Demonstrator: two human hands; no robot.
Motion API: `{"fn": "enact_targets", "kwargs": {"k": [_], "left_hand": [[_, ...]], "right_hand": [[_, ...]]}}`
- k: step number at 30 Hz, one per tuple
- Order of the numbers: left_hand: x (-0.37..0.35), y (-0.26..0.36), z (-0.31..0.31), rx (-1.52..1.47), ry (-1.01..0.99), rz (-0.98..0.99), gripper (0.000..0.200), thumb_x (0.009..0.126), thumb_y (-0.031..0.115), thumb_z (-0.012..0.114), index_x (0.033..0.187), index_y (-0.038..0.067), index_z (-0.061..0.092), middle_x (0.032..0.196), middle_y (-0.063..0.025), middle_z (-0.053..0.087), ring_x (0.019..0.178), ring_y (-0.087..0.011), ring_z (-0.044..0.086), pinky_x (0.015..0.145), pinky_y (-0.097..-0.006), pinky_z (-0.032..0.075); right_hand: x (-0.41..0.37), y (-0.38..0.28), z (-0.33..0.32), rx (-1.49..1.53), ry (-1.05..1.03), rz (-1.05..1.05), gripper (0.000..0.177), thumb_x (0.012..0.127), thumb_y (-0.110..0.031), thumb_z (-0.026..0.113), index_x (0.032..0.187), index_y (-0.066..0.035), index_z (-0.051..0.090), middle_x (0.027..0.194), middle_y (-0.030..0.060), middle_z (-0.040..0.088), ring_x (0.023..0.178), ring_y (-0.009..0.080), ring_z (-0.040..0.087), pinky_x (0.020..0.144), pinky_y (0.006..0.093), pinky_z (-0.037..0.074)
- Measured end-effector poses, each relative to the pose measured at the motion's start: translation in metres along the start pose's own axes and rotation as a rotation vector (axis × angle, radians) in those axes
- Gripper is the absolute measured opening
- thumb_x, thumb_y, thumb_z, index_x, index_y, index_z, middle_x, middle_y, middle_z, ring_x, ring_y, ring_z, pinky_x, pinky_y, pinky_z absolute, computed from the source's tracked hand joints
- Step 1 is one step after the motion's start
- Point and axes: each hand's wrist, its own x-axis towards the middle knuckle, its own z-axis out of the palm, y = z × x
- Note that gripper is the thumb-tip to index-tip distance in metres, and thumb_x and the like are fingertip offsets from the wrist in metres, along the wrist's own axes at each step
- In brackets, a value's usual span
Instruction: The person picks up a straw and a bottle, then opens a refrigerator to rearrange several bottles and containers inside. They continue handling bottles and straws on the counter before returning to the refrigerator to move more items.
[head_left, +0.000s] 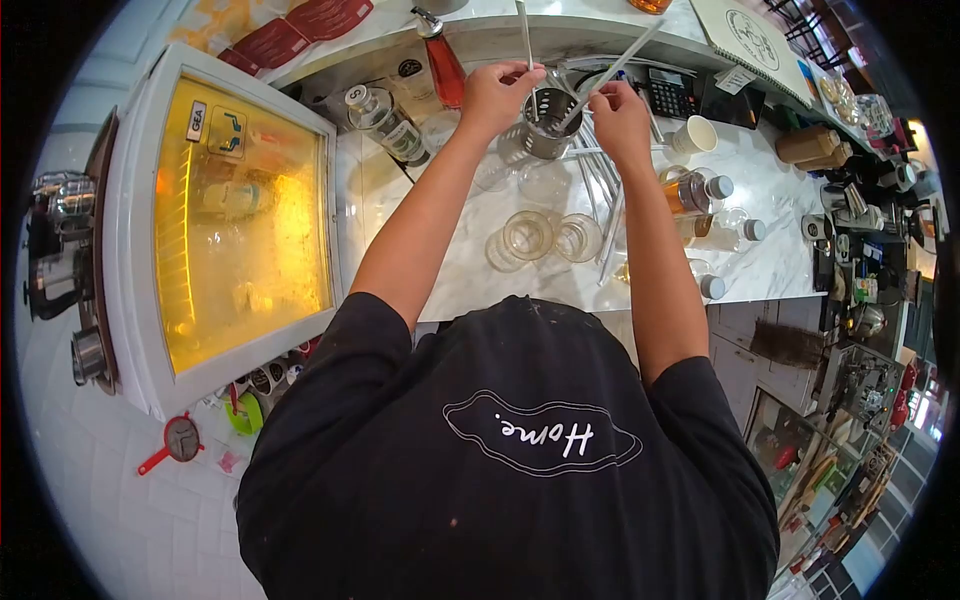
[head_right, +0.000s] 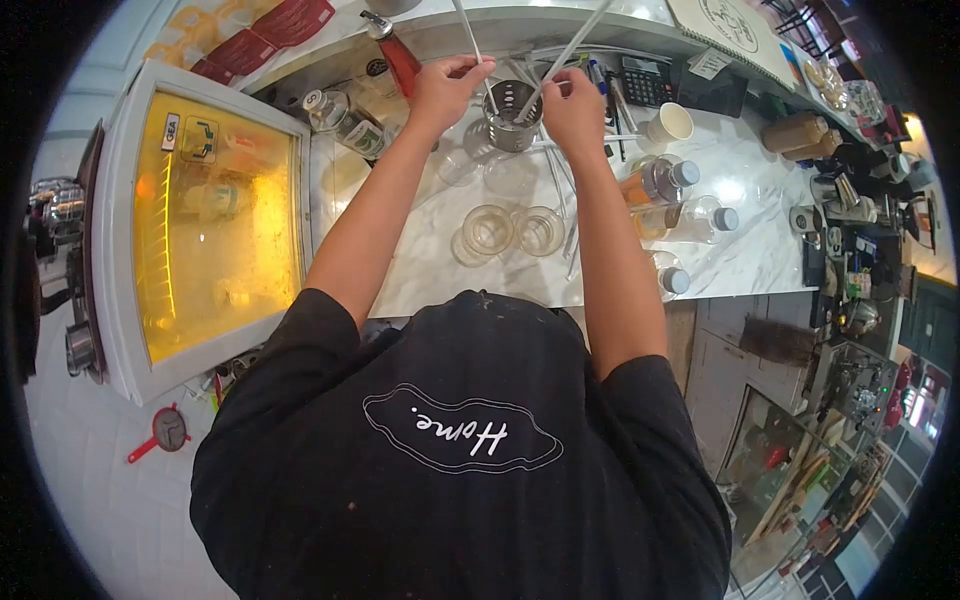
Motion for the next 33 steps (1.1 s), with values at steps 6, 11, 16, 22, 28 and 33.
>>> {"fn": "enact_targets", "kwargs": {"k": [6, 11, 16, 22, 28, 33], "left_hand": [[0.004, -0.034, 0.003, 0.278, 0.001, 0.037, 0.050, 0.083, 0.040, 0.078, 0.122, 0.009, 0.072, 0.106, -0.0106, 0.073, 0.084, -0.0188, 0.068, 0.077, -0.0339, 0.054], [-0.045, -0.041, -0.001, 0.103, 0.078, 0.011, 0.055, 0.085, 0.035, 0.078, 0.128, 0.005, 0.064, 0.114, -0.0132, 0.066, 0.088, -0.0212, 0.066, 0.079, -0.0349, 0.054], [-0.115, -0.036, 0.000, 0.104, -0.001, -0.023, 0.044, 0.086, 0.028, 0.078, 0.122, 0.007, 0.066, 0.112, -0.0120, 0.066, 0.090, -0.0215, 0.064, 0.081, -0.0350, 0.054], [-0.173, -0.010, -0.005, 0.340, -0.316, 0.200, 0.066, 0.073, 0.031, 0.086, 0.131, 0.013, 0.061, 0.127, -0.0136, 0.058, 0.122, -0.0362, 0.050, 0.105, -0.0455, 0.041], [-0.206, -0.023, -0.020, 0.527, -0.436, 0.172, 0.088, 0.065, 0.026, 0.090, 0.144, 0.019, 0.051, 0.138, -0.0104, 0.052, 0.125, -0.0335, 0.049, 0.103, -0.0457, 0.041], [-0.212, -0.044, -0.018, 0.524, -0.321, 0.196, 0.087, 0.066, 0.022, 0.088, 0.144, 0.018, 0.050, 0.136, -0.0102, 0.054, 0.123, -0.0333, 0.051, 0.099, -0.0463, 0.043]], "right_hand": [[-0.009, 0.024, -0.007, -0.087, -0.055, 0.072, 0.039, 0.086, -0.030, 0.072, 0.117, -0.005, 0.070, 0.089, 0.0160, 0.073, 0.083, 0.0278, 0.071, 0.080, 0.0368, 0.053], [-0.059, 0.049, -0.037, -0.046, 0.000, 0.210, 0.037, 0.088, -0.028, 0.069, 0.114, -0.002, 0.070, 0.086, 0.0168, 0.073, 0.079, 0.0284, 0.070, 0.077, 0.0388, 0.053], [-0.120, 0.074, -0.049, -0.325, 0.052, 0.282, 0.031, 0.089, -0.023, 0.066, 0.108, 0.002, 0.070, 0.089, 0.0229, 0.073, 0.086, 0.0368, 0.071, 0.081, 0.0428, 0.054], [-0.145, 0.110, -0.044, -0.280, -0.035, 0.365, 0.033, 0.090, -0.024, 0.063, 0.112, -0.001, 0.070, 0.099, 0.0235, 0.072, 0.087, 0.0382, 0.070, 0.083, 0.0432, 0.054], [-0.189, 0.082, -0.050, 0.136, -0.202, 0.453, 0.033, 0.096, -0.026, 0.063, 0.120, -0.005, 0.068, 0.090, 0.0108, 0.070, 0.074, 0.0162, 0.070, 0.067, 0.0320, 0.053], [-0.198, 0.095, -0.032, 0.133, -0.189, 0.427, 0.033, 0.095, -0.024, 0.063, 0.121, -0.004, 0.066, 0.089, 0.0114, 0.069, 0.068, 0.0161, 0.068, 0.065, 0.0315, 0.054]]}}
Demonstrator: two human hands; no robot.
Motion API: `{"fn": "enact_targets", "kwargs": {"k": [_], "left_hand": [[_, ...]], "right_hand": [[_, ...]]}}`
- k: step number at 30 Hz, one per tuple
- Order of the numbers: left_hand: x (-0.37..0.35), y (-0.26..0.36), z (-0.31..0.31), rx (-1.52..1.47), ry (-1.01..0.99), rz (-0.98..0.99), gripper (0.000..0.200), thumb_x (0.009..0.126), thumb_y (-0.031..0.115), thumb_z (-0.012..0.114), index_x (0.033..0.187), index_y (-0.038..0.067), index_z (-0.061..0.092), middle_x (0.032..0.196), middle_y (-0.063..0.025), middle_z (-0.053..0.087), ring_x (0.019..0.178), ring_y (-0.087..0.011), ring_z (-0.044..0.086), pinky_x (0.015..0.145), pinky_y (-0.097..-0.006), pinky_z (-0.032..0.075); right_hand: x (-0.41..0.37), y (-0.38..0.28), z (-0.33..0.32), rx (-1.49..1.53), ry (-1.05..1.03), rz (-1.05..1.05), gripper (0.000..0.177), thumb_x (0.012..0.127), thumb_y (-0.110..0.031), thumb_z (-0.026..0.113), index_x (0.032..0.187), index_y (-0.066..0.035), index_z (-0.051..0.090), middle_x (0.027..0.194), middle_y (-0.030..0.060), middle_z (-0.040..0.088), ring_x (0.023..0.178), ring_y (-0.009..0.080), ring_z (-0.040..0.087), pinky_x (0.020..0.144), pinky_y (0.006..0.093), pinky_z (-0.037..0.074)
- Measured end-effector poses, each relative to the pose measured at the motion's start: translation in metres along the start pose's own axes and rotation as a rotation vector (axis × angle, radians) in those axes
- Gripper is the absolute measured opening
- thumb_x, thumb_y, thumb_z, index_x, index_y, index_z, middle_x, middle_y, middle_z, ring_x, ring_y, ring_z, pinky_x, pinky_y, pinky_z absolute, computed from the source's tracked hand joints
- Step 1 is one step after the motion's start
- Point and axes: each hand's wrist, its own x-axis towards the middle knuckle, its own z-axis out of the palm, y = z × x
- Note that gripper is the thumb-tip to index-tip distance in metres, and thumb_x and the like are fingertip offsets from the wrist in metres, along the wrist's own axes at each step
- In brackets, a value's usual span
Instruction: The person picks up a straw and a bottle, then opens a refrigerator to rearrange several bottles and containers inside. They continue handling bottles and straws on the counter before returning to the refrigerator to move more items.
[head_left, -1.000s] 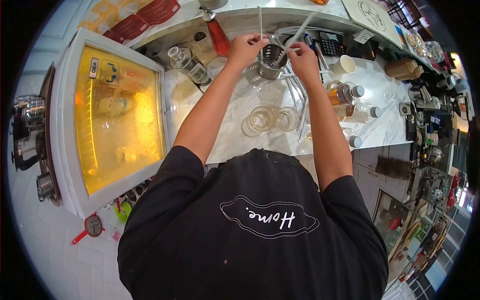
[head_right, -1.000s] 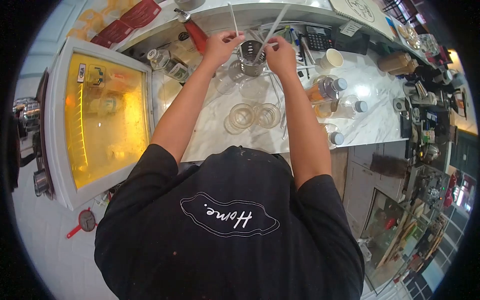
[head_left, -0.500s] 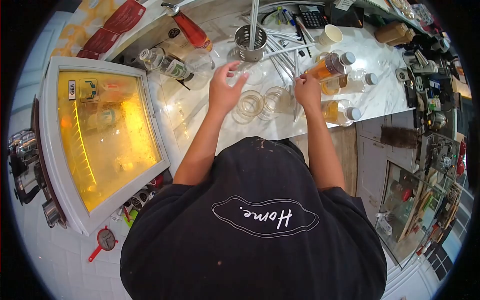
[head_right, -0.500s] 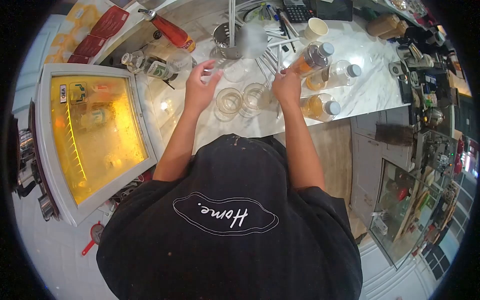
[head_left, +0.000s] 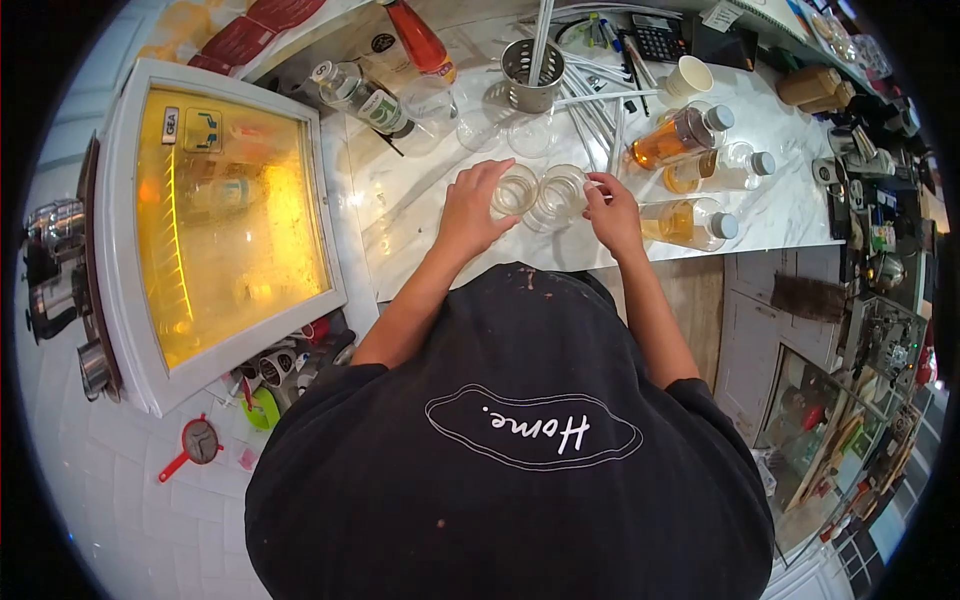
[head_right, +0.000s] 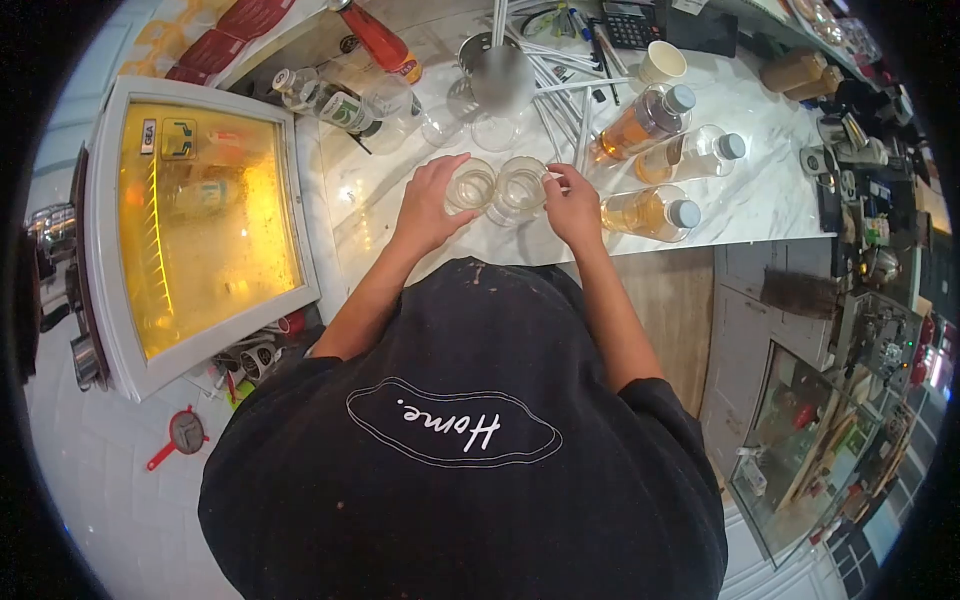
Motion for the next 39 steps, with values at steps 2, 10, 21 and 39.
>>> {"fn": "enact_targets", "kwargs": {"k": [2, 10, 21, 39], "left_hand": [[-0.004, -0.004, -0.005, 0.010, 0.047, -0.007, 0.086, 0.066, 0.021, 0.087, 0.143, 0.017, 0.050, 0.136, -0.0103, 0.056, 0.121, -0.0334, 0.052, 0.098, -0.0466, 0.044], [-0.017, -0.037, -0.045, 0.082, 0.049, -0.107, 0.085, 0.067, 0.019, 0.088, 0.143, 0.012, 0.050, 0.137, -0.0146, 0.057, 0.124, -0.0366, 0.051, 0.106, -0.0456, 0.041], [0.007, 0.048, -0.028, -0.037, 0.175, 0.187, 0.051, 0.079, 0.023, 0.081, 0.125, 0.008, 0.064, 0.118, -0.0139, 0.065, 0.114, -0.0353, 0.055, 0.102, -0.0441, 0.042], [0.120, 0.098, 0.106, 0.535, -0.497, -0.081, 0.037, 0.086, 0.042, 0.069, 0.101, 0.010, 0.077, 0.103, -0.0133, 0.075, 0.099, -0.0307, 0.071, 0.082, -0.0465, 0.053]], "right_hand": [[0.004, 0.005, 0.009, 0.025, -0.037, -0.021, 0.033, 0.095, -0.023, 0.063, 0.122, -0.004, 0.066, 0.089, 0.0119, 0.069, 0.068, 0.0167, 0.069, 0.065, 0.0318, 0.054], [0.001, -0.023, 0.043, -0.112, -0.147, -0.153, 0.039, 0.094, -0.032, 0.066, 0.121, -0.004, 0.067, 0.097, 0.0188, 0.073, 0.085, 0.0288, 0.071, 0.079, 0.0379, 0.055], [-0.063, 0.042, -0.008, -0.656, 0.289, 0.076, 0.039, 0.093, -0.033, 0.066, 0.117, -0.002, 0.063, 0.091, 0.0214, 0.072, 0.087, 0.0395, 0.070, 0.077, 0.0493, 0.054], [-0.075, 0.068, -0.007, -0.381, 0.465, 0.123, 0.023, 0.086, -0.025, 0.069, 0.092, -0.003, 0.069, 0.077, 0.0161, 0.071, 0.073, 0.0362, 0.070, 0.068, 0.0465, 0.054]]}}
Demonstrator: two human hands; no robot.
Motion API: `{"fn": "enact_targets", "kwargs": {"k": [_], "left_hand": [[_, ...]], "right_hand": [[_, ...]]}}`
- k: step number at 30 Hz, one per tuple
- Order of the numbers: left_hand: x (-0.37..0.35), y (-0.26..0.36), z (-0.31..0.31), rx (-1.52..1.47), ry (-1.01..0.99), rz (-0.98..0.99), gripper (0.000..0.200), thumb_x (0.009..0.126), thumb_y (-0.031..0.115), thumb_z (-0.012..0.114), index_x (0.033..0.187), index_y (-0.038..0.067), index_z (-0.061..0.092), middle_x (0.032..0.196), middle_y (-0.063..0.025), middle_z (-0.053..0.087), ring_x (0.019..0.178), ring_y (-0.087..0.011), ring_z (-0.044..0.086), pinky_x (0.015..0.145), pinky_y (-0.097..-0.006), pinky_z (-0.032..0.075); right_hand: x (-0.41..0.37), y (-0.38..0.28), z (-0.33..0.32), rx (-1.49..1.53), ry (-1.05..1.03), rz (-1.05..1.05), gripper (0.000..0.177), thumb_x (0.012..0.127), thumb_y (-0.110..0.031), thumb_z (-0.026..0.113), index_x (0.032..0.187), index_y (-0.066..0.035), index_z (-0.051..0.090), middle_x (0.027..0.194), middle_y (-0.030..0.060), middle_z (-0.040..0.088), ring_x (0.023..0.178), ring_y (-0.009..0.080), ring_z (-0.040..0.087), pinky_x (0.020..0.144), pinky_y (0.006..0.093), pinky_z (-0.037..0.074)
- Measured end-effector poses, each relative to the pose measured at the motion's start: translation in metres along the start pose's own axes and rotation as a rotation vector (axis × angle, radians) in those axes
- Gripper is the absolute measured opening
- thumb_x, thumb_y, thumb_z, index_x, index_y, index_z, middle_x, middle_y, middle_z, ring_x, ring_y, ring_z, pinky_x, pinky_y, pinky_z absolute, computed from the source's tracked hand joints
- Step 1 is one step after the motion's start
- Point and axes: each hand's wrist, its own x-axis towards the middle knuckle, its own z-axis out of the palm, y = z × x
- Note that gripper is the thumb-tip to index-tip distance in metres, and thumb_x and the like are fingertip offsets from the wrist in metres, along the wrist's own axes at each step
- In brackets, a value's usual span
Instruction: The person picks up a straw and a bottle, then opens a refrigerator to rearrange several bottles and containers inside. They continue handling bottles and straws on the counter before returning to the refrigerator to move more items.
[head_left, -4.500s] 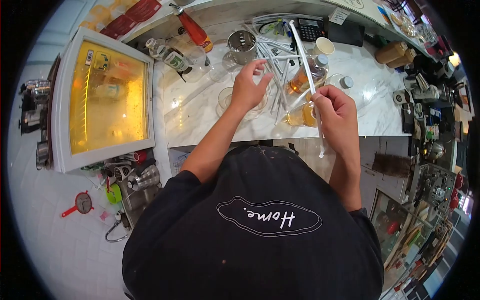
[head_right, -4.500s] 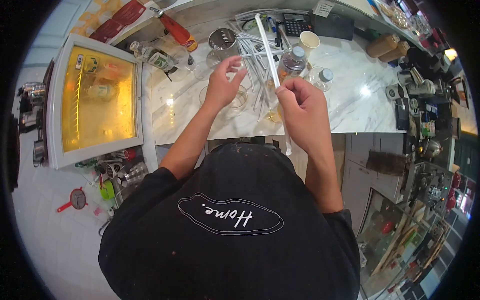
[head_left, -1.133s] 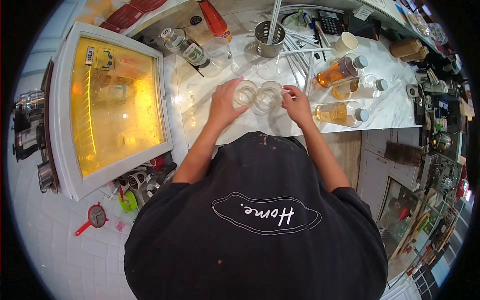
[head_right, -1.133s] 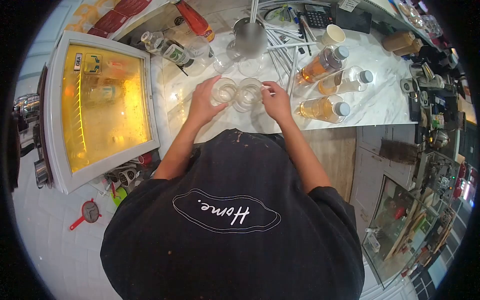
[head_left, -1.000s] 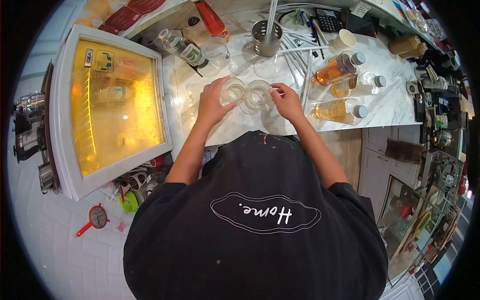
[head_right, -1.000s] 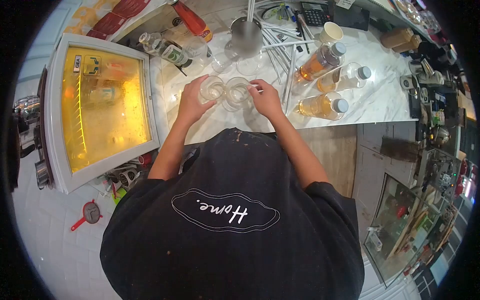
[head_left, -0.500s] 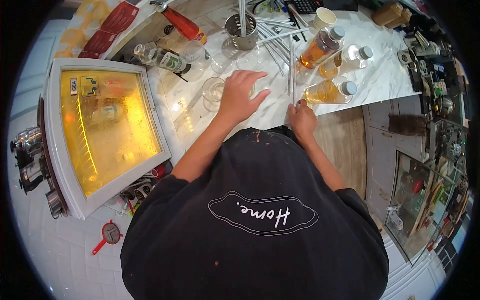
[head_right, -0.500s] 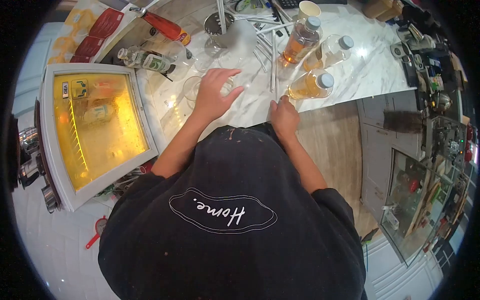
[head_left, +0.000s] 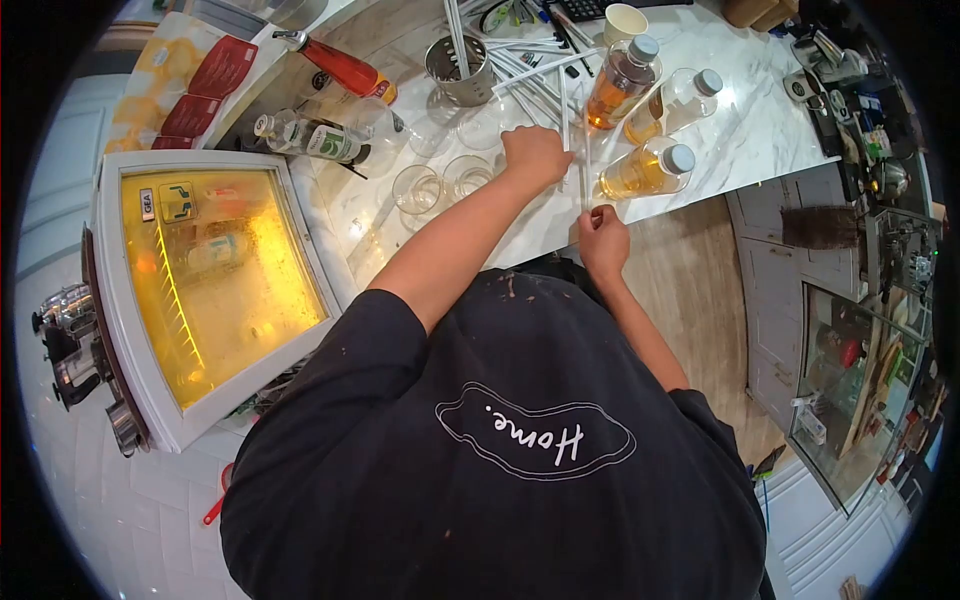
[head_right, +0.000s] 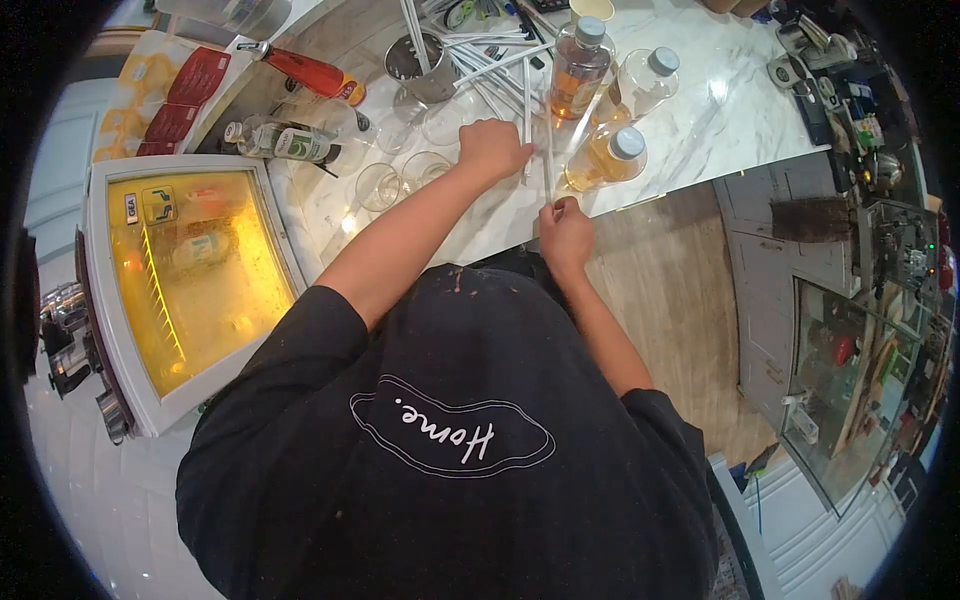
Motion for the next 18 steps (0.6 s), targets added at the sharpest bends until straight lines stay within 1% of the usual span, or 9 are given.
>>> {"fn": "enact_targets", "kwargs": {"k": [2, 5, 8, 12, 14, 15, 17, 18], "left_hand": [[0.001, 0.002, 0.007, -0.009, 0.029, -0.011, 0.027, 0.086, 0.034, 0.068, 0.098, 0.012, 0.078, 0.103, -0.0097, 0.075, 0.100, -0.0291, 0.070, 0.084, -0.0454, 0.050], [0.006, 0.000, 0.022, -0.055, 0.051, -0.045, 0.024, 0.086, 0.030, 0.067, 0.098, 0.013, 0.079, 0.103, -0.0094, 0.075, 0.099, -0.0287, 0.070, 0.082, -0.0430, 0.052], [0.012, -0.003, 0.032, -0.053, 0.141, -0.089, 0.023, 0.085, 0.030, 0.067, 0.095, 0.012, 0.079, 0.098, -0.0104, 0.076, 0.094, -0.0305, 0.072, 0.077, -0.0426, 0.054], [-0.015, -0.014, -0.008, -0.248, 0.239, -0.097, 0.024, 0.085, 0.030, 0.069, 0.089, 0.008, 0.078, 0.089, -0.0150, 0.074, 0.084, -0.0344, 0.071, 0.073, -0.0452, 0.055], [-0.033, -0.027, -0.032, -0.348, 0.281, -0.115, 0.026, 0.085, 0.032, 0.069, 0.087, 0.007, 0.078, 0.085, -0.0164, 0.073, 0.080, -0.0356, 0.071, 0.072, -0.0461, 0.055], [-0.043, -0.033, -0.039, -0.383, 0.298, -0.119, 0.027, 0.085, 0.033, 0.070, 0.087, 0.007, 0.078, 0.084, -0.0162, 0.073, 0.080, -0.0355, 0.070, 0.072, -0.0459, 0.055], [-0.061, -0.046, -0.051, -0.452, 0.341, -0.125, 0.028, 0.085, 0.035, 0.070, 0.087, 0.008, 0.078, 0.084, -0.0160, 0.073, 0.081, -0.0353, 0.070, 0.071, -0.0457, 0.054], [-0.071, -0.051, -0.055, -0.483, 0.381, -0.147, 0.026, 0.085, 0.035, 0.071, 0.087, 0.010, 0.078, 0.083, -0.0133, 0.073, 0.081, -0.0343, 0.069, 0.071, -0.0454, 0.053]], "right_hand": [[-0.006, 0.001, -0.007, 0.038, 0.018, -0.031, 0.022, 0.086, -0.024, 0.068, 0.091, -0.003, 0.069, 0.076, 0.0156, 0.071, 0.071, 0.0353, 0.070, 0.067, 0.0454, 0.053], [-0.013, 0.002, -0.015, 0.102, 0.050, -0.081, 0.022, 0.087, -0.023, 0.069, 0.091, -0.002, 0.068, 0.075, 0.0155, 0.071, 0.069, 0.0338, 0.070, 0.065, 0.0437, 0.053], [-0.020, -0.007, -0.027, 0.150, 0.062, -0.127, 0.018, 0.087, -0.019, 0.070, 0.091, -0.001, 0.067, 0.075, 0.0148, 0.070, 0.067, 0.0303, 0.070, 0.063, 0.0407, 0.053], [-0.034, -0.048, -0.061, 0.306, 0.070, -0.119, 0.015, 0.089, -0.014, 0.071, 0.092, 0.000, 0.066, 0.075, 0.0129, 0.071, 0.067, 0.0235, 0.070, 0.064, 0.0348, 0.053], [-0.036, -0.057, -0.070, 0.399, 0.120, -0.141, 0.014, 0.090, -0.012, 0.071, 0.093, 0.001, 0.066, 0.076, 0.0119, 0.071, 0.069, 0.0210, 0.069, 0.067, 0.0330, 0.053], [-0.037, -0.062, -0.074, 0.446, 0.140, -0.157, 0.014, 0.090, -0.012, 0.071, 0.093, 0.001, 0.066, 0.077, 0.0113, 0.071, 0.069, 0.0197, 0.069, 0.068, 0.0321, 0.054], [-0.040, -0.080, -0.090, 0.445, 0.183, -0.239, 0.013, 0.090, -0.010, 0.071, 0.094, 0.001, 0.066, 0.078, 0.0107, 0.071, 0.071, 0.0187, 0.069, 0.070, 0.0314, 0.054], [-0.042, -0.089, -0.099, 0.442, 0.202, -0.280, 0.012, 0.090, -0.010, 0.071, 0.095, 0.001, 0.066, 0.079, 0.0104, 0.071, 0.072, 0.0182, 0.069, 0.071, 0.0311, 0.054]]}}
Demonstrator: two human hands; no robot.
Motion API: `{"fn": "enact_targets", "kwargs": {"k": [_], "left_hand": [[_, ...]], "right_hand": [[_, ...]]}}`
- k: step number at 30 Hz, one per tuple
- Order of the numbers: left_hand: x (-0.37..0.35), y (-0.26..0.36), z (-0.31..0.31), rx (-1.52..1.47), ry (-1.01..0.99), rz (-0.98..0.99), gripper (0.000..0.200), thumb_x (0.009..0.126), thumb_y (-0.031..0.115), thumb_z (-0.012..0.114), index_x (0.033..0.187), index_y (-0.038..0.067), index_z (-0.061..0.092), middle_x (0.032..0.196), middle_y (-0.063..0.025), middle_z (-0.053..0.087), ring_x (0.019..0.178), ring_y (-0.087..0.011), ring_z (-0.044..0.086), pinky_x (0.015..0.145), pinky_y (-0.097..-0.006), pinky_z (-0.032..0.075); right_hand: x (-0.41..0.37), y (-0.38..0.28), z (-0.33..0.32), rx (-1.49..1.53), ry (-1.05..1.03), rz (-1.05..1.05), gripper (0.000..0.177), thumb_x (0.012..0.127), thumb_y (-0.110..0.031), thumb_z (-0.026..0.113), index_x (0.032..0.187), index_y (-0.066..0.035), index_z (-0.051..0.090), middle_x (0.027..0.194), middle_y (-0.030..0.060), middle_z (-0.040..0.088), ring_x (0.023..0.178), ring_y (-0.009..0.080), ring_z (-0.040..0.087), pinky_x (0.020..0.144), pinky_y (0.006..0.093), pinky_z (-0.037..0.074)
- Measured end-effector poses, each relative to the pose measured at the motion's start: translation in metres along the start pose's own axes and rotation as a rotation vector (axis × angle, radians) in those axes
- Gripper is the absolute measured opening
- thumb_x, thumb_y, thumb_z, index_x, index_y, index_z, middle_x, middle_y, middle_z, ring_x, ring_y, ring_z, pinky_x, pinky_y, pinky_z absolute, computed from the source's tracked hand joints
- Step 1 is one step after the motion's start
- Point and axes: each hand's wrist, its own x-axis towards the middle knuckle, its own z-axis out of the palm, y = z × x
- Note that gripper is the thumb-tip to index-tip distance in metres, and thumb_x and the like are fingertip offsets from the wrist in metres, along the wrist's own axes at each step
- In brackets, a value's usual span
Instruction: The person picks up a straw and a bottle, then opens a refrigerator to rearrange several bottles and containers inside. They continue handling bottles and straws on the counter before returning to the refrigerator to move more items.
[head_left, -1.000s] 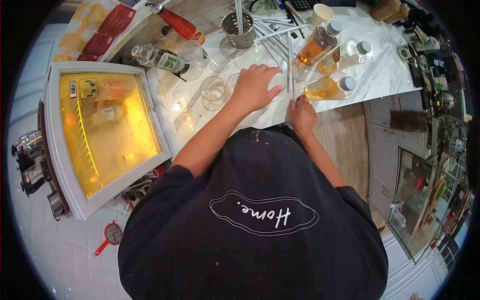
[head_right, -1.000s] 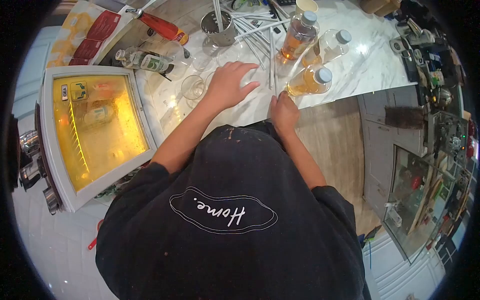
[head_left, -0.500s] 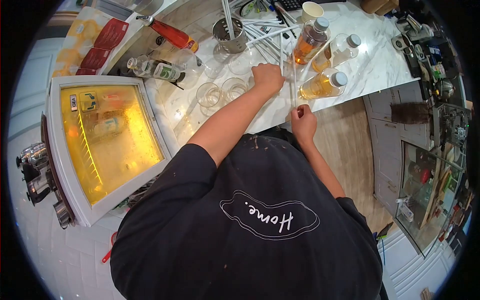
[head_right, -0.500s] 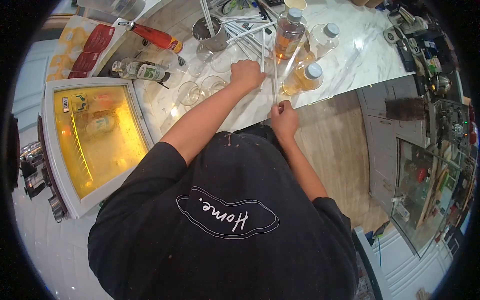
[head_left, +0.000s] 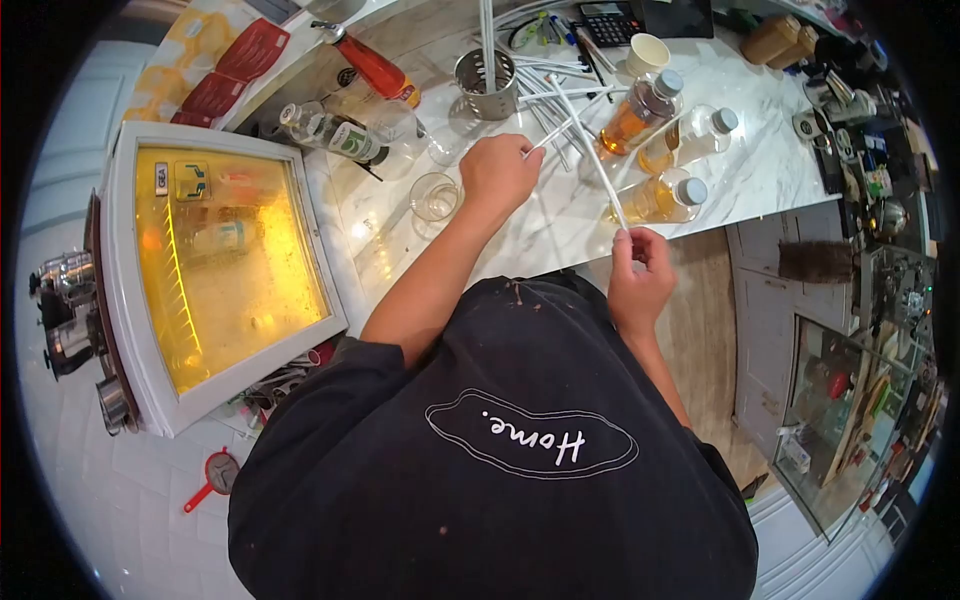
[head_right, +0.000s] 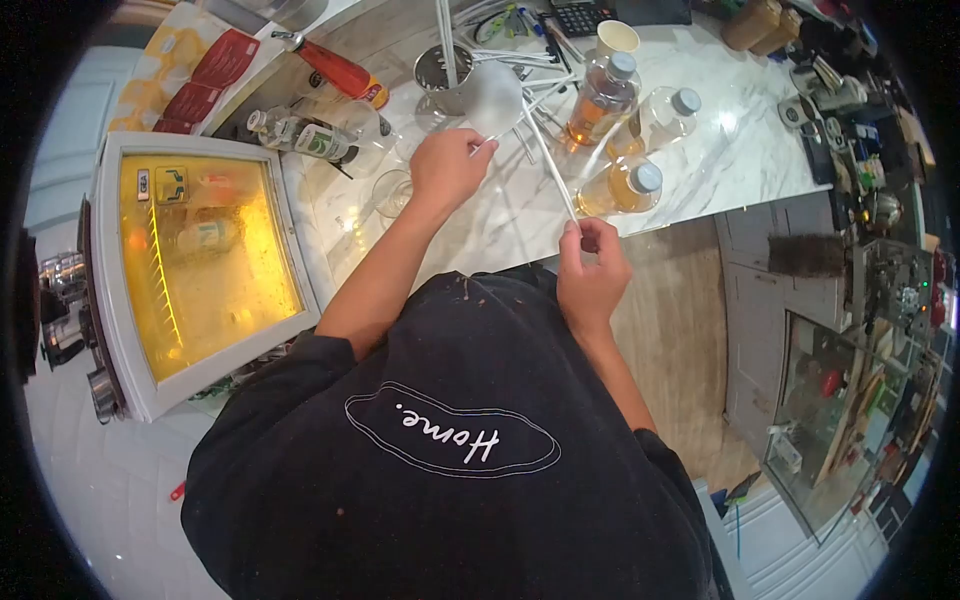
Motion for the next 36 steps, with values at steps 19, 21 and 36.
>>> {"fn": "enact_targets", "kwargs": {"k": [19, 21, 36], "left_hand": [[-0.024, -0.092, -0.055, -0.267, 0.432, -0.154, 0.027, 0.089, 0.035, 0.070, 0.093, 0.009, 0.078, 0.085, -0.0129, 0.072, 0.082, -0.0317, 0.066, 0.073, -0.0416, 0.051], [-0.022, -0.097, -0.059, -0.239, 0.458, -0.138, 0.027, 0.089, 0.035, 0.071, 0.092, 0.010, 0.078, 0.084, -0.0128, 0.072, 0.082, -0.0321, 0.066, 0.073, -0.0421, 0.051], [0.041, -0.077, -0.129, 0.278, 0.126, -0.117, 0.030, 0.083, 0.041, 0.068, 0.091, 0.013, 0.078, 0.092, -0.0123, 0.074, 0.086, -0.0325, 0.071, 0.075, -0.0435, 0.055]], "right_hand": [[0.141, -0.127, -0.003, -0.068, -0.241, -0.473, 0.018, 0.093, -0.010, 0.070, 0.106, 0.002, 0.071, 0.092, 0.0099, 0.074, 0.085, 0.0124, 0.069, 0.079, 0.0301, 0.057], [0.160, -0.131, 0.013, -0.075, -0.307, -0.506, 0.019, 0.092, -0.011, 0.071, 0.106, 0.001, 0.072, 0.093, 0.0101, 0.075, 0.084, 0.0130, 0.070, 0.078, 0.0299, 0.057], [0.273, -0.123, 0.157, -0.437, -0.776, -0.562, 0.023, 0.087, -0.017, 0.069, 0.103, -0.001, 0.072, 0.089, 0.0118, 0.075, 0.082, 0.0217, 0.071, 0.078, 0.0341, 0.054]]}}
